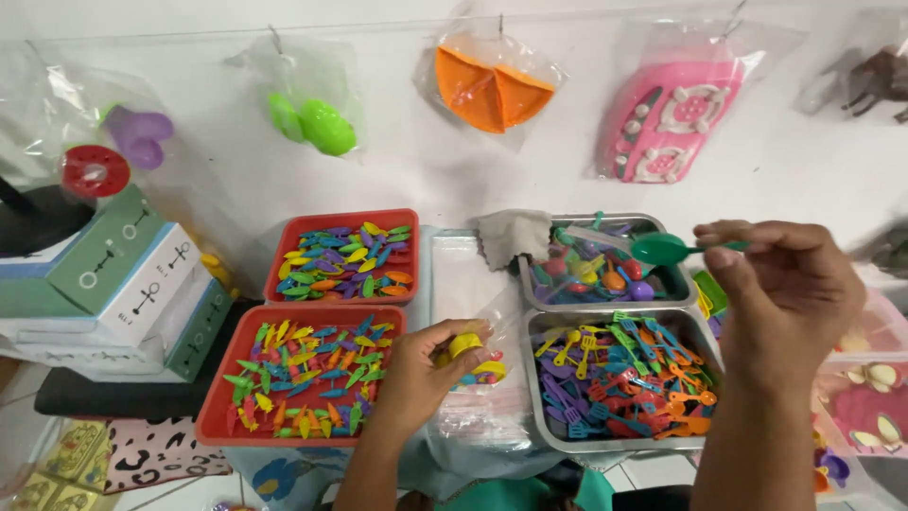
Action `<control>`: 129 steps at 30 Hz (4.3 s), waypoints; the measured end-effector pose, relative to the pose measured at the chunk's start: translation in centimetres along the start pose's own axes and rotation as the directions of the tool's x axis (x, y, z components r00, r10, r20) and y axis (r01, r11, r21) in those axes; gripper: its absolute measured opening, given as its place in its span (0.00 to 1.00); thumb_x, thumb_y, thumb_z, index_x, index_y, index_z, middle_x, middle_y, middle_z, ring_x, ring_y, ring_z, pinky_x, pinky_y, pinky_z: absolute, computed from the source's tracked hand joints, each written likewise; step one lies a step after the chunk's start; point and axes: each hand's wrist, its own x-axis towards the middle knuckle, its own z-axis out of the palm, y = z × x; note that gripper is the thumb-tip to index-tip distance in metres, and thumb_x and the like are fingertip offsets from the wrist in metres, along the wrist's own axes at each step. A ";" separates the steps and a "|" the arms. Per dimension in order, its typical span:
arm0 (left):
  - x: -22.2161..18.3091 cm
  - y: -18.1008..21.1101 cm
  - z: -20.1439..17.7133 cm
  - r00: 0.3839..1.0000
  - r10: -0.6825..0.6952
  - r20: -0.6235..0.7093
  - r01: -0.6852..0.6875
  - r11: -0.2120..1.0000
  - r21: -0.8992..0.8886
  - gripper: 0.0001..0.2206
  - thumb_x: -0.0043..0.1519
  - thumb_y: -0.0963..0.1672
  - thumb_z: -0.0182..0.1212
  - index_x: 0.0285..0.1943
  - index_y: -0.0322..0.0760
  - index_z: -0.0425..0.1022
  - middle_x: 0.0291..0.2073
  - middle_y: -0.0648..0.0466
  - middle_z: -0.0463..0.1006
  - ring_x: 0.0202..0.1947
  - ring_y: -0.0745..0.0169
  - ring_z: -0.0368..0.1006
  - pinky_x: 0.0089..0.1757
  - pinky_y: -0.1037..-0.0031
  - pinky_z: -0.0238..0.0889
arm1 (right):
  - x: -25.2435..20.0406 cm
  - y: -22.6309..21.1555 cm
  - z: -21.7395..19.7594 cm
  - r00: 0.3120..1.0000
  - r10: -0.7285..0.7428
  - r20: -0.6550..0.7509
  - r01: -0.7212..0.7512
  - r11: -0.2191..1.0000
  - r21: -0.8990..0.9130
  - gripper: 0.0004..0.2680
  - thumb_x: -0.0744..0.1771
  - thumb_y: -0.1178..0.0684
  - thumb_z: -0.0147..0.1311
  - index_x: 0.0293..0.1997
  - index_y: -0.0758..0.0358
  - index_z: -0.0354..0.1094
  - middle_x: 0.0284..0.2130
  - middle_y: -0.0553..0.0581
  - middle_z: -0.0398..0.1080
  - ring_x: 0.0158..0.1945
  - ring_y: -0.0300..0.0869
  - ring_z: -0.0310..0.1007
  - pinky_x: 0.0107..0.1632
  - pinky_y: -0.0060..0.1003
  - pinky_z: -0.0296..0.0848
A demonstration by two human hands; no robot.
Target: Packing small colorful plastic toy pieces into clear plastic bags from sorting trays.
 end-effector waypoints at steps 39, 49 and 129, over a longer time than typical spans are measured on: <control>-0.1 -1.1 0.2 0.996 0.015 0.087 0.005 0.974 -0.229 0.18 0.57 0.41 0.67 0.57 0.32 0.77 0.49 0.43 0.85 0.51 0.58 0.82 0.49 0.75 0.79 | -5.1 5.8 7.0 0.813 0.467 0.347 -0.572 0.750 0.332 0.01 0.68 0.57 0.57 0.39 0.61 0.72 0.31 0.56 0.74 0.42 0.43 0.74 0.56 0.38 0.72; 0.0 -1.5 0.5 0.997 -0.050 0.053 0.058 0.986 -0.158 0.22 0.56 0.44 0.69 0.60 0.34 0.79 0.48 0.49 0.86 0.40 0.71 0.80 0.40 0.83 0.77 | -5.5 4.8 7.5 0.745 0.520 0.417 -0.629 0.756 0.181 0.09 0.66 0.58 0.58 0.51 0.63 0.71 0.43 0.60 0.77 0.41 0.47 0.78 0.50 0.43 0.78; 1.3 -4.8 2.1 0.947 0.281 -0.153 -0.311 0.690 -0.653 0.34 0.54 0.48 0.76 0.63 0.38 0.56 0.49 0.39 0.77 0.50 0.52 0.77 0.53 0.65 0.67 | -6.2 4.9 7.0 0.931 0.234 0.280 -0.300 0.928 0.220 0.13 0.60 0.70 0.64 0.46 0.74 0.66 0.30 0.69 0.76 0.34 0.45 0.79 0.40 0.38 0.81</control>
